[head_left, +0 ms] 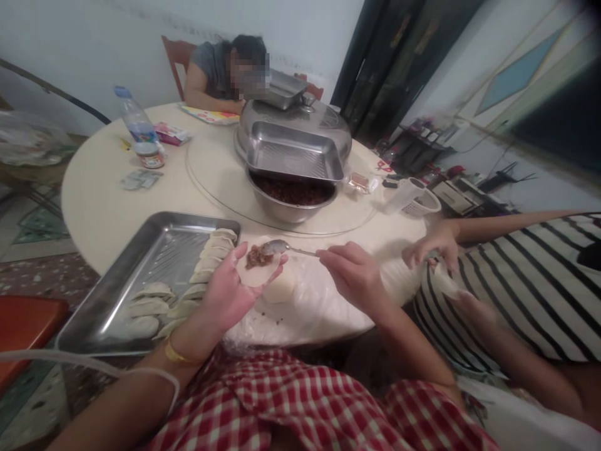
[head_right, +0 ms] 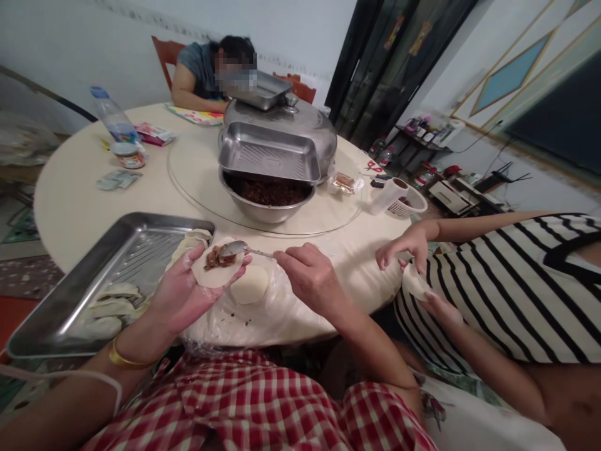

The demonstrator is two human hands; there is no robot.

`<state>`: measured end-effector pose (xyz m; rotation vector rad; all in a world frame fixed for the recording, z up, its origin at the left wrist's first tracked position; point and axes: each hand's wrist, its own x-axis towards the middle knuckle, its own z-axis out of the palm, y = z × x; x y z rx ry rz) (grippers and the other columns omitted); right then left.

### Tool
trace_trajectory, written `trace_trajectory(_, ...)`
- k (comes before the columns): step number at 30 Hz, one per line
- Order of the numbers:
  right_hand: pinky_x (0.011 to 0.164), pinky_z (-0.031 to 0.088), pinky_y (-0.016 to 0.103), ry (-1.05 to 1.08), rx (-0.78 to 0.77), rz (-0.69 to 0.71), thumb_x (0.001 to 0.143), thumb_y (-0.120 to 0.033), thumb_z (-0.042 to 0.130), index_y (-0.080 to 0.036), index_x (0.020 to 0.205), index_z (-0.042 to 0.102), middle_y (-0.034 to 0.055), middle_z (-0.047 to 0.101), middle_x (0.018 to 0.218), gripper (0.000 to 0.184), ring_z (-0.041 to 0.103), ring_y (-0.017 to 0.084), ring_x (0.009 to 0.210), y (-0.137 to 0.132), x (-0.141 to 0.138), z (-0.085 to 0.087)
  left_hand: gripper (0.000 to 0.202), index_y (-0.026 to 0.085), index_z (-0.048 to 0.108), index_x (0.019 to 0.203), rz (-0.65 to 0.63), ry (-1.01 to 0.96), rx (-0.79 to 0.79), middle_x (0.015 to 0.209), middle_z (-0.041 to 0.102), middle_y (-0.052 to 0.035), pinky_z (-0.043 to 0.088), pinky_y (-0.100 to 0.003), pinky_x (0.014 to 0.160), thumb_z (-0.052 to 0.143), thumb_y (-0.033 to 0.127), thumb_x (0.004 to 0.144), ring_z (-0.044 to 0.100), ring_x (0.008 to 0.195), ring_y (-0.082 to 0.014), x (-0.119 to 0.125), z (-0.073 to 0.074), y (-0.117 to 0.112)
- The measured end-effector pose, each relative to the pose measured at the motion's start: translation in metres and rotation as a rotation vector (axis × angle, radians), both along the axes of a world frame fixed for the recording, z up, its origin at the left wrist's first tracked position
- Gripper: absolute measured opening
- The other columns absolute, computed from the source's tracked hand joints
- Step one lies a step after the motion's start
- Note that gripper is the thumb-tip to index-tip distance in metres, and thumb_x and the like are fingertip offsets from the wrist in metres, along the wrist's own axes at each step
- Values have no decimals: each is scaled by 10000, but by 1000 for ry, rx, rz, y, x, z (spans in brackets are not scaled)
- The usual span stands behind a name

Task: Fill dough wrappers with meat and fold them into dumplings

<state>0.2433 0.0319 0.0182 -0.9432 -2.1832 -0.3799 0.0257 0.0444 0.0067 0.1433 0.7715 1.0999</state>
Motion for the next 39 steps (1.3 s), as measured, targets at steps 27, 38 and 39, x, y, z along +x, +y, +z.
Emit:
trace_trajectory(27, 617, 551, 259, 124, -73, 87, 907, -97, 547, -180, 1007, 694, 63, 710, 816, 197, 635, 135, 703, 4, -4, -2, 281, 117, 675, 1043, -19, -11, 30, 981, 749, -107, 574, -388, 872, 421, 190, 946, 717, 942, -246, 3, -6, 5)
trace_trajectory(38, 636, 554, 243, 221, -117, 69, 901, -109, 555, -204, 1008, 701, 48, 716, 818, 204, 665, 135, 735, 4, -1, 3, 409, 98, 595, 1238, -30, -110, -47, 971, 760, -134, 573, -362, 851, 348, 307, 987, 698, 1038, -288, -1, 3, 7)
trace_trajectory(39, 643, 550, 242, 236, -106, 38, 904, -116, 550, -209, 1006, 701, 47, 718, 827, 205, 668, 135, 742, 6, 1, 5, 428, 81, 586, 1245, -42, -108, -49, 984, 759, -146, 576, -347, 836, 331, 318, 995, 702, 1028, -284, -1, 4, 7)
